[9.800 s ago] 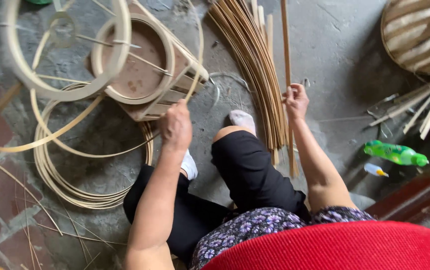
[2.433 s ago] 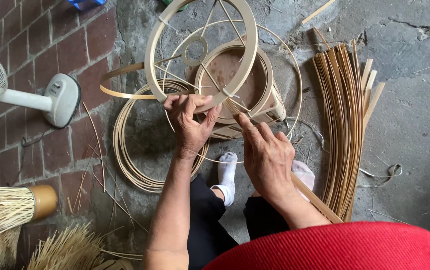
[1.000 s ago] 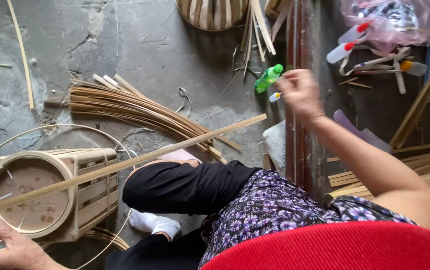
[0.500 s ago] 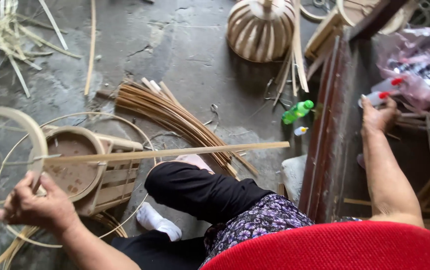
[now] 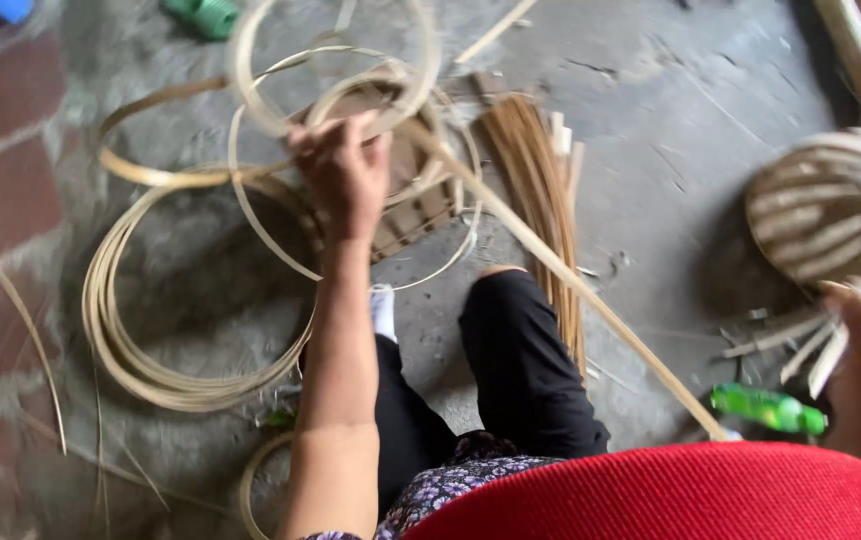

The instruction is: The person is assembling a bamboo structure by gluing and positioning bamboo strips around circular frames.

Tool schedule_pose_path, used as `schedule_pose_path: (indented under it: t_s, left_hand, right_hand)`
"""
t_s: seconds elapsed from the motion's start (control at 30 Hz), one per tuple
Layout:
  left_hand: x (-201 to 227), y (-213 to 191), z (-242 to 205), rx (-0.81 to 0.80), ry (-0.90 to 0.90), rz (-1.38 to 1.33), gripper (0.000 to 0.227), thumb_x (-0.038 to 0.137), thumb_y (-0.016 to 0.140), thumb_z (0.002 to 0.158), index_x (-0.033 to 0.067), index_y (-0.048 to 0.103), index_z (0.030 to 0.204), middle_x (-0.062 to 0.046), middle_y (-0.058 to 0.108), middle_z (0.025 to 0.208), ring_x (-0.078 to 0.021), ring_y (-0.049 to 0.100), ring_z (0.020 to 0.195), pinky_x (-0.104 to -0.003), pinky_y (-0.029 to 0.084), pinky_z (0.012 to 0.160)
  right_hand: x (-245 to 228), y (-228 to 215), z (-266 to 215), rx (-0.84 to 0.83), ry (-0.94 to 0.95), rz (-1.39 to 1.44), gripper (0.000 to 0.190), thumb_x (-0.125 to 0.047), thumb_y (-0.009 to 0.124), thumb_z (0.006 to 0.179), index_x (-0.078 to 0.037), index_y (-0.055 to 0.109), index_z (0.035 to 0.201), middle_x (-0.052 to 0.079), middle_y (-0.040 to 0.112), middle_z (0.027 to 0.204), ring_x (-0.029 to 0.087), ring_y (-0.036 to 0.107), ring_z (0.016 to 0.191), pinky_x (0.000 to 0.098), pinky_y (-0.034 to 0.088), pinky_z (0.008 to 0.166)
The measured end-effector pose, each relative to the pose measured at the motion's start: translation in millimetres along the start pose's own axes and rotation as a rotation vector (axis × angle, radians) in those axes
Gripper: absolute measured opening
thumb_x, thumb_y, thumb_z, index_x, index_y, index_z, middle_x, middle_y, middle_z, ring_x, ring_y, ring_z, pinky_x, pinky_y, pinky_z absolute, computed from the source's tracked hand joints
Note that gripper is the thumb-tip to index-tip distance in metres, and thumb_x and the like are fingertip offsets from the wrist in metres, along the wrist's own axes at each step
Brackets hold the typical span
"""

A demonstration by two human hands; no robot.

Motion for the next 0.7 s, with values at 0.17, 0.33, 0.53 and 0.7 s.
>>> schedule_pose_path:
  t_s: [0.17, 0.33, 0.53, 0.7]
  left_hand:
    - [-18, 28, -12, -0.092, -0.100, 0.034, 0.023, 0.029, 0.083, 0.095, 0.0202, 0.065, 0.106, 0.001, 0.072, 0.097, -0.0187, 0.063, 0.098, -0.049, 0.031, 0.110]
    - [-13, 29, -13, -0.038, -0.067, 0.020, 0.023, 0.028, 0.081, 0.091, 0.0199, 0.065, 0.104, 0.000, 0.072, 0.098, -0.0213, 0.063, 0.107, -0.055, 0.024, 0.118]
    - [-5, 21, -7, -0.059, -0.114, 0.016, 0.022, 0.027, 0.080, 0.091, 0.0198, 0.065, 0.105, -0.001, 0.072, 0.098, -0.0225, 0.062, 0.112, -0.057, 0.022, 0.121]
    - [3, 13, -2, -0.046, -0.135, -0.005, 0.023, 0.027, 0.080, 0.090, 0.0184, 0.065, 0.105, -0.002, 0.069, 0.099, -0.0242, 0.061, 0.112, -0.058, 0.023, 0.122]
  right_hand:
    - [-179, 244, 60, -0.247, -0.079, 0.005, 0.042, -0.008, 0.075, 0.104, -0.009, 0.058, 0.142, 0.003, 0.062, 0.128, 0.015, 0.060, 0.115, 0.0309, 0.052, 0.102]
    - [-229, 383, 79, -0.530, -0.028, -0.118, 0.044, -0.019, 0.074, 0.098, -0.018, 0.063, 0.141, 0.005, 0.065, 0.128, 0.020, 0.064, 0.106, 0.0353, 0.059, 0.090]
    - [-288, 445, 85, -0.555, -0.335, -0.231, 0.042, -0.026, 0.080, 0.096, -0.012, 0.062, 0.131, 0.010, 0.072, 0.117, 0.024, 0.072, 0.108, 0.0381, 0.059, 0.089]
    - [-314, 467, 85, -0.533, -0.639, -0.363, 0.039, -0.019, 0.084, 0.094, -0.010, 0.067, 0.128, 0.014, 0.070, 0.117, 0.032, 0.070, 0.107, 0.0457, 0.056, 0.093]
Point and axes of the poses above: each hand's wrist, its own z-axis towards the middle knuckle, its own y-axis out of the palm, x = y × z, the point moved 9 cm from there along z, towards the middle knuckle
